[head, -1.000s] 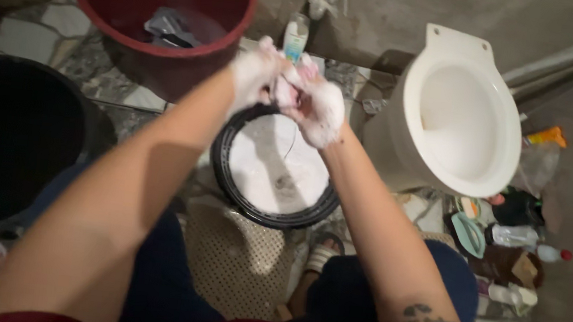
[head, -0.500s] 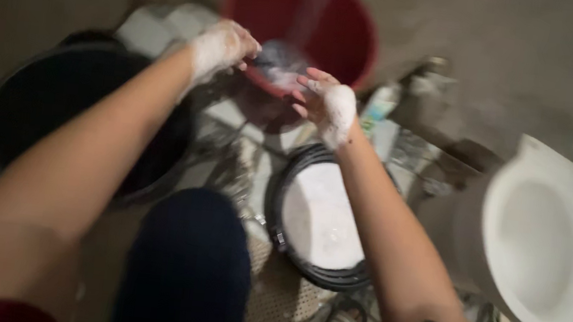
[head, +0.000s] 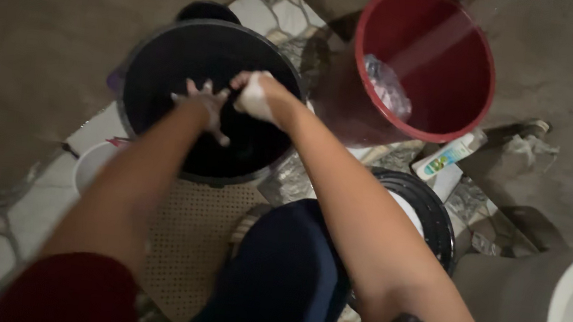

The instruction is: The person washes clothes by hand in a bucket filled with soapy water, scrubbing different items with a bar of soap, rinsing them, and wringing them out.

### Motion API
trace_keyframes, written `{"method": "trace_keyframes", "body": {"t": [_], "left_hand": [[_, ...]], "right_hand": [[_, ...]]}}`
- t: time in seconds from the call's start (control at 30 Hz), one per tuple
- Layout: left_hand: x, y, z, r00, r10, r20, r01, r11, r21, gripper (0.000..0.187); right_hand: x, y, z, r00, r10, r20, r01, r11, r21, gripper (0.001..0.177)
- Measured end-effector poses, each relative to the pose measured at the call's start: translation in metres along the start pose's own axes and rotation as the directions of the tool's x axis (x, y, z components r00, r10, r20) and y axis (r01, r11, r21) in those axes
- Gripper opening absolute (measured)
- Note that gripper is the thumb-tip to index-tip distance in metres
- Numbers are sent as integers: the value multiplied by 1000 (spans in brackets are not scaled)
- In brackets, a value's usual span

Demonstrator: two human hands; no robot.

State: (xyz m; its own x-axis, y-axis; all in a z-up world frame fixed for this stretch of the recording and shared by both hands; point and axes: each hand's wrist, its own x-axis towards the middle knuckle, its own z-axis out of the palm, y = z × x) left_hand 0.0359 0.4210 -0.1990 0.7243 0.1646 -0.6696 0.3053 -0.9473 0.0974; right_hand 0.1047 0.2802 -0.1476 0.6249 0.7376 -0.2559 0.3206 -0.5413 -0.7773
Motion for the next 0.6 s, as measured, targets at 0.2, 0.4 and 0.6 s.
{"method": "trace_keyframes", "body": {"t": [0.2,0.4,0.6], "left_hand": [[16,3,16,977,78,-199,-78,997,5,50],[10,-19,-31,748,10,-664,-375,832,-409,68],[-105,36,-156,343,34,-939,-652,728,-212,71]], "right_hand": [[-26,32,-21,987,158,21,-147,954,-261,48],[-71,48,-53,983,45,-179,-57,997,-59,65],[-118,6,-75,871,-197,-450,197,979,-49,126]]}}
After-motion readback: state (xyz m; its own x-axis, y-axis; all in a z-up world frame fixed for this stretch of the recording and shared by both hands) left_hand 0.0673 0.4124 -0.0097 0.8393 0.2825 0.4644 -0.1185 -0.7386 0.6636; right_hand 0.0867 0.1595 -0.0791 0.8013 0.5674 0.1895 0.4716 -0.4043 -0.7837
